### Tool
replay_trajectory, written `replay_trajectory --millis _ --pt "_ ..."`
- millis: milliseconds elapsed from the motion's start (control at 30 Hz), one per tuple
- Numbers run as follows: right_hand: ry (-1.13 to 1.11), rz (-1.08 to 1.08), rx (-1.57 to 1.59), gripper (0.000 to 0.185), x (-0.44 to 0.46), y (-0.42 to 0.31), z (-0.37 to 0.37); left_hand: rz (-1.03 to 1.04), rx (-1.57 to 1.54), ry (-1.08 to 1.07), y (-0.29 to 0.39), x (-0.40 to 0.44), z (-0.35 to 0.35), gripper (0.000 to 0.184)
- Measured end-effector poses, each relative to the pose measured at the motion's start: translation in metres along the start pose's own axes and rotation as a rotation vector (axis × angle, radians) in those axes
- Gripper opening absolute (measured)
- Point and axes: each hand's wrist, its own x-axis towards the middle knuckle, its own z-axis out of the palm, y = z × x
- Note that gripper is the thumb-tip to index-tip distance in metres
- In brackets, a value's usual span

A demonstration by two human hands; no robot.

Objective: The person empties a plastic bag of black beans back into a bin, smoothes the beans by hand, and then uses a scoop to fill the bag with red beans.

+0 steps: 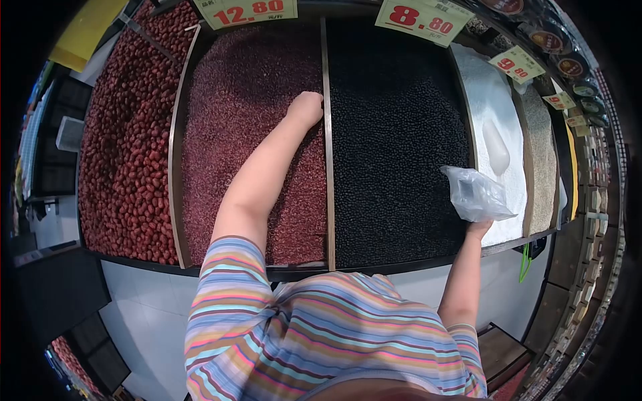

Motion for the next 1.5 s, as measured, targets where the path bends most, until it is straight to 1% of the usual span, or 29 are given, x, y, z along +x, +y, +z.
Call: replay_trajectory --millis 67,167,267,300,400,500,633,667,767,867,1067,1167,1267,1367,1400,1467,1500 --pt "0.004 0.001 0.008 0.044 0.001 0.001 -0.001 0.0 -0.001 0.007 0.002 -0.003 -0.003 0.02" --pt "0.007 -0.004 0.015 0.043 0.004 0.003 -0.002 0.108 0.02 0.093 -0.012 0.002 0.008 0.017" --pt "0.009 -0.008 0.013 0.041 0.007 0.005 -0.004 -0.145 -0.429 -0.064 -0.015 -0.002 -0.006 0.014" --pt "0.016 -0.008 0.016 0.041 0.006 0.007 -0.005 -0.246 -0.546 -0.088 -0.017 -0.002 -0.01 0.014" --pt "0.023 -0.013 0.017 0.04 0.005 0.01 -0.008 -0.295 -0.909 -0.118 -0.032 -0.007 -0.021 0.017" --pt "0.027 -0.008 0.034 0.039 0.007 0.01 -0.008 -0.371 -1.207 -0.129 -0.039 -0.018 -0.034 0.019" --pt "0.035 0.0 0.064 0.038 0.011 0.012 -0.01 -0.452 -1.464 -0.153 -0.041 -0.038 -0.041 0.022" --pt "0.039 -0.003 0.073 0.037 0.012 0.012 -0.011 -0.427 -1.527 -0.172 -0.047 -0.039 -0.037 0.024" --pt "0.013 0.01 0.105 0.035 0.015 0.015 -0.016 -0.447 -1.586 -0.175 -0.044 -0.048 -0.039 0.027" --pt "0.025 0.034 0.196 0.033 0.012 0.011 -0.01 -0.418 -1.6 -0.195 -0.046 -0.052 -0.038 0.03" --pt "0.023 -0.156 -0.18 0.027 0.007 0.009 -0.004 -0.402 -1.627 -0.174 -0.045 -0.055 -0.035 0.029" --pt "0.079 -0.146 -0.166 0.027 0.001 0.005 0.005 -0.393 -1.594 -0.1 -0.047 -0.054 -0.033 0.023" --pt "0.047 -0.177 -0.284 0.027 0.006 0.009 -0.004 -0.369 -1.588 -0.046 -0.04 -0.053 -0.035 0.017" --pt "0.006 -0.143 -0.244 0.031 0.009 0.013 -0.009 -0.255 -1.437 -0.099 0.0 -0.055 -0.047 0.012" --pt "0.02 -0.112 -0.155 0.031 0.007 0.01 -0.005 -0.196 -1.37 -0.131 0.015 -0.055 -0.049 0.011" --pt "0.047 -0.05 0.019 0.032 0.003 0.003 0.006 -0.091 -1.254 -0.202 0.047 -0.056 -0.053 0.019" --pt "0.04 -0.072 -0.023 0.032 0.005 0.004 0.005 -0.055 -1.193 -0.245 0.058 -0.056 -0.054 0.024"
